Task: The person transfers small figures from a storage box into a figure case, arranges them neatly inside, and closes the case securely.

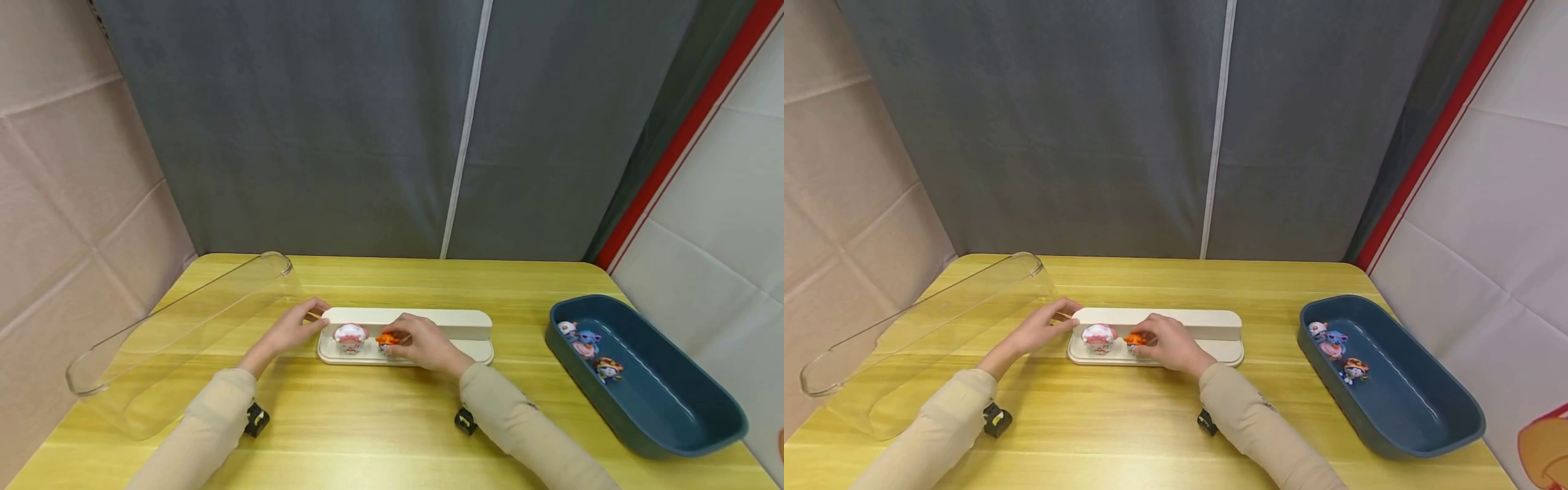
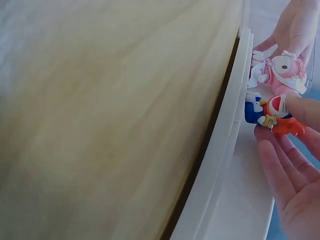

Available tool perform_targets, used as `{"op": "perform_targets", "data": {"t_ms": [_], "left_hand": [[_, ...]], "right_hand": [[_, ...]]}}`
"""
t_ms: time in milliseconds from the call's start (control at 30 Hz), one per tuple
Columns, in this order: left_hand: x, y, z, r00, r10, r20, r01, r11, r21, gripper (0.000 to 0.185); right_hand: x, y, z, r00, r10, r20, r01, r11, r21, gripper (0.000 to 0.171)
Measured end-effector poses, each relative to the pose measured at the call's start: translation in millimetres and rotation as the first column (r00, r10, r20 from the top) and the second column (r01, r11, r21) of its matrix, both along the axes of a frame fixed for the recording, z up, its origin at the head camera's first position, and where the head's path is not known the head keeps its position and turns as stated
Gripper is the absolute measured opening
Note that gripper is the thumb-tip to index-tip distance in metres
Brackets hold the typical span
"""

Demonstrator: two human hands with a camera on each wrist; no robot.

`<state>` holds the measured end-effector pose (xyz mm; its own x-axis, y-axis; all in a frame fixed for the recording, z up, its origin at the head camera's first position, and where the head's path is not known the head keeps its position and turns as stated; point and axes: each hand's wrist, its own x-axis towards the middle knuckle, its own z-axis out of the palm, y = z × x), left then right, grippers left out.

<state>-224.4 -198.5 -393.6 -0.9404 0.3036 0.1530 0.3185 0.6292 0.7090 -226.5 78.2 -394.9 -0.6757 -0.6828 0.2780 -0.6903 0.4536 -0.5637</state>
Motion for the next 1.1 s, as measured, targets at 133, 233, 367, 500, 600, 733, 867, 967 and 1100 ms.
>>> {"op": "perform_targets", "data": {"t_ms": [133, 233, 367, 500, 600, 733, 867, 967, 1100], "left_hand": [[0.1, 0.0, -0.3, 1.000, 0.001, -0.001, -0.001, 1.000, -0.003, 0.026], [0.1, 0.1, -0.4, 1.000, 0.000, -0.003, 0.000, 1.000, -0.005, 0.026], [0.1, 0.2, -0.3, 1.000, 0.006, -0.002, -0.006, 1.000, -0.007, 0.025], [-0.2, 0.3, 0.0, 1.000, 0.007, -0.001, -0.007, 1.000, -0.007, 0.025], [0.1, 0.2, 0.3, 1.000, 0.002, -0.005, -0.002, 1.000, -0.007, 0.025], [0.3, 0.0, 0.8, 1.000, -0.002, -0.012, 0.002, 1.000, -0.011, 0.025], [-0.1, -0.4, 0.6, 1.000, -0.008, -0.010, 0.008, 1.000, -0.009, 0.025], [0.6, -1.2, 0.4, 1.000, -0.016, -0.017, 0.016, 1.000, 0.002, 0.027], [2.3, -1.7, 1.0, 0.998, -0.038, -0.050, 0.039, 0.999, 0.010, 0.030]], "right_hand": [[0.4, -0.8, 0.2, 1.000, -0.009, -0.016, 0.009, 1.000, -0.011, 0.028], [0.5, -1.2, 0.3, 1.000, -0.017, -0.017, 0.017, 1.000, -0.012, 0.027], [0.9, -1.1, 0.3, 0.999, -0.022, -0.049, 0.021, 1.000, -0.012, 0.025], [1.5, -0.9, 0.4, 0.995, -0.028, -0.097, 0.028, 1.000, -0.007, 0.023], [1.9, -1.2, 0.7, 0.992, -0.036, -0.125, 0.036, 0.999, 0.004, 0.023], [2.2, -1.8, 1.4, 0.989, -0.043, -0.142, 0.045, 0.999, 0.011, 0.023], [2.3, -1.8, 1.6, 0.990, -0.049, -0.131, 0.049, 0.999, 0.002, 0.024], [2.0, -0.5, 2.1, 0.992, -0.050, -0.119, 0.049, 0.999, -0.011, 0.024], [1.6, 3.5, 5.0, 0.992, -0.053, -0.118, 0.050, 0.998, -0.028, 0.023]]}}
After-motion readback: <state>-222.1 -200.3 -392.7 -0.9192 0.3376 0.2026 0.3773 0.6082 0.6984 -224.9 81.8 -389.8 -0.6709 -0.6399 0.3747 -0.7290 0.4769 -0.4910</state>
